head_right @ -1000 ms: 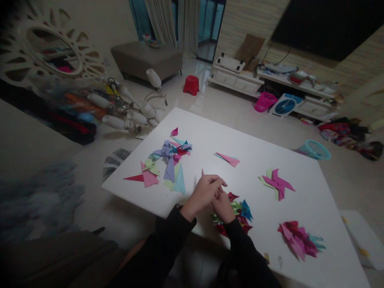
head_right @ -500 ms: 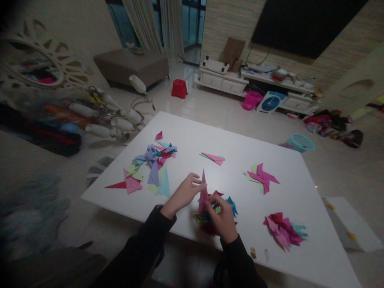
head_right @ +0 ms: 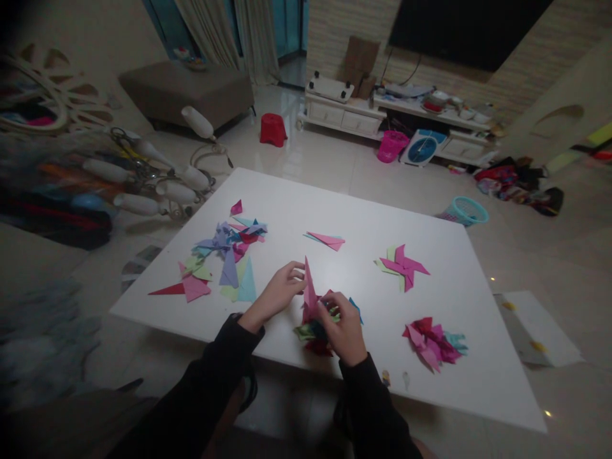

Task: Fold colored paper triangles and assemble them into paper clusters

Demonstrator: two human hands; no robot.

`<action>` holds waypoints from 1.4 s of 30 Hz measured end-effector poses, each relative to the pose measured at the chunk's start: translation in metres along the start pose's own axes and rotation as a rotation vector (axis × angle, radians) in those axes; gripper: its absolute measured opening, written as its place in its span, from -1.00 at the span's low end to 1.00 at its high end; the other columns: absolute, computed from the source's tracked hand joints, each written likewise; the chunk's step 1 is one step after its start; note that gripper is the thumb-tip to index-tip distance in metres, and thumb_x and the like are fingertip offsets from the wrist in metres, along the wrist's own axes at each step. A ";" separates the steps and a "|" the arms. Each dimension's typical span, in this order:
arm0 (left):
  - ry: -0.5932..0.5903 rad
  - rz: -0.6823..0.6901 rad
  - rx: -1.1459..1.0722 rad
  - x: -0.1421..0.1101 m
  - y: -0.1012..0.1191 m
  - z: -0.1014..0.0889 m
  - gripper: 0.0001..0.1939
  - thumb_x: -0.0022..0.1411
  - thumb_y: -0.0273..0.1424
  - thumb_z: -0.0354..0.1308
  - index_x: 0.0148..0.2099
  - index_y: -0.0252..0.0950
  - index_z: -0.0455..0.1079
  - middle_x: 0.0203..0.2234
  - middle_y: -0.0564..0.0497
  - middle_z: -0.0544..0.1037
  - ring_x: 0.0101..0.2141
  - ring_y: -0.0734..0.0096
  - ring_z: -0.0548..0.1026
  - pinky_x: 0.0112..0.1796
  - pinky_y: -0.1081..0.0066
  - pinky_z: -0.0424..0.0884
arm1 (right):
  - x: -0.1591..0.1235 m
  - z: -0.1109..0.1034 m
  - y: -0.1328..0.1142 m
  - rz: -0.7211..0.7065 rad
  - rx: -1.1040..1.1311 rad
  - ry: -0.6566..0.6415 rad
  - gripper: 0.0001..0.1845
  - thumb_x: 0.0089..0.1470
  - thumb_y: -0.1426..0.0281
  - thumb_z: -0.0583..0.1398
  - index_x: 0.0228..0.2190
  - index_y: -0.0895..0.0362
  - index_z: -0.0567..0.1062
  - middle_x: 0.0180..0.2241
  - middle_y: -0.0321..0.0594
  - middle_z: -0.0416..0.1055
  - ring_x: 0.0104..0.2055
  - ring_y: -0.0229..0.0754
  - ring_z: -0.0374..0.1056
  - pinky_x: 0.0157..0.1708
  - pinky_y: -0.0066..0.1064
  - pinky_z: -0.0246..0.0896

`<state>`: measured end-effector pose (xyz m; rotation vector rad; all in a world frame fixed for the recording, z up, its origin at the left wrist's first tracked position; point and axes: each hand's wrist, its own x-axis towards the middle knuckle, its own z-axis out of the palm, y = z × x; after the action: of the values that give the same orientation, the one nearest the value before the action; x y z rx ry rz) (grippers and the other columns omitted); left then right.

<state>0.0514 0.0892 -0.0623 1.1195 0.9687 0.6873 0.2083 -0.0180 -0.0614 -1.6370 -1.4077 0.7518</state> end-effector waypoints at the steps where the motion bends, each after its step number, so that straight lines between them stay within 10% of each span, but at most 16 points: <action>1: 0.008 0.009 0.005 0.000 0.002 -0.001 -0.74 0.15 -0.54 0.16 -0.08 -0.33 0.32 -0.34 -0.01 0.51 -0.42 0.48 0.50 -0.39 0.49 0.39 | 0.001 -0.004 0.000 0.019 0.045 0.069 -0.76 0.21 0.25 0.21 -0.11 0.07 0.46 -0.25 -0.20 0.47 -0.32 -0.18 0.38 -0.31 -0.35 0.31; 5: -0.002 0.021 0.009 -0.002 0.007 -0.003 -0.76 0.13 -0.61 0.09 -0.12 -0.35 0.32 -0.32 -0.05 0.55 -0.38 0.47 0.53 -0.35 0.50 0.40 | 0.005 -0.017 -0.001 0.014 0.190 0.415 -0.39 0.21 0.27 0.18 0.24 0.00 0.17 -0.12 -0.16 0.41 -0.35 -0.21 0.35 -0.34 -0.33 0.34; 11: -0.044 0.058 0.016 -0.002 0.004 -0.002 -0.83 0.20 -0.57 0.07 -0.13 -0.36 0.38 -0.28 -0.09 0.56 -0.35 0.45 0.56 -0.26 0.42 0.50 | 0.005 -0.013 0.005 0.053 -0.081 0.024 -0.84 0.14 0.34 0.19 -0.28 0.11 0.56 -0.36 -0.21 0.49 -0.46 -0.22 0.30 -0.37 -0.34 0.25; 42: -0.152 0.160 0.227 -0.017 0.003 0.021 -0.75 0.24 -0.25 0.18 -0.28 -0.36 0.49 -0.38 -0.07 0.59 -0.38 0.36 0.55 -0.34 0.46 0.45 | 0.006 -0.003 0.000 0.052 0.119 0.021 -0.67 0.17 0.13 0.26 -0.17 0.10 0.49 -0.28 -0.18 0.53 -0.30 -0.16 0.42 -0.28 -0.35 0.32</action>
<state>0.0626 0.0668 -0.0516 1.4402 0.8478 0.6206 0.2121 -0.0124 -0.0596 -1.5900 -1.2853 0.8296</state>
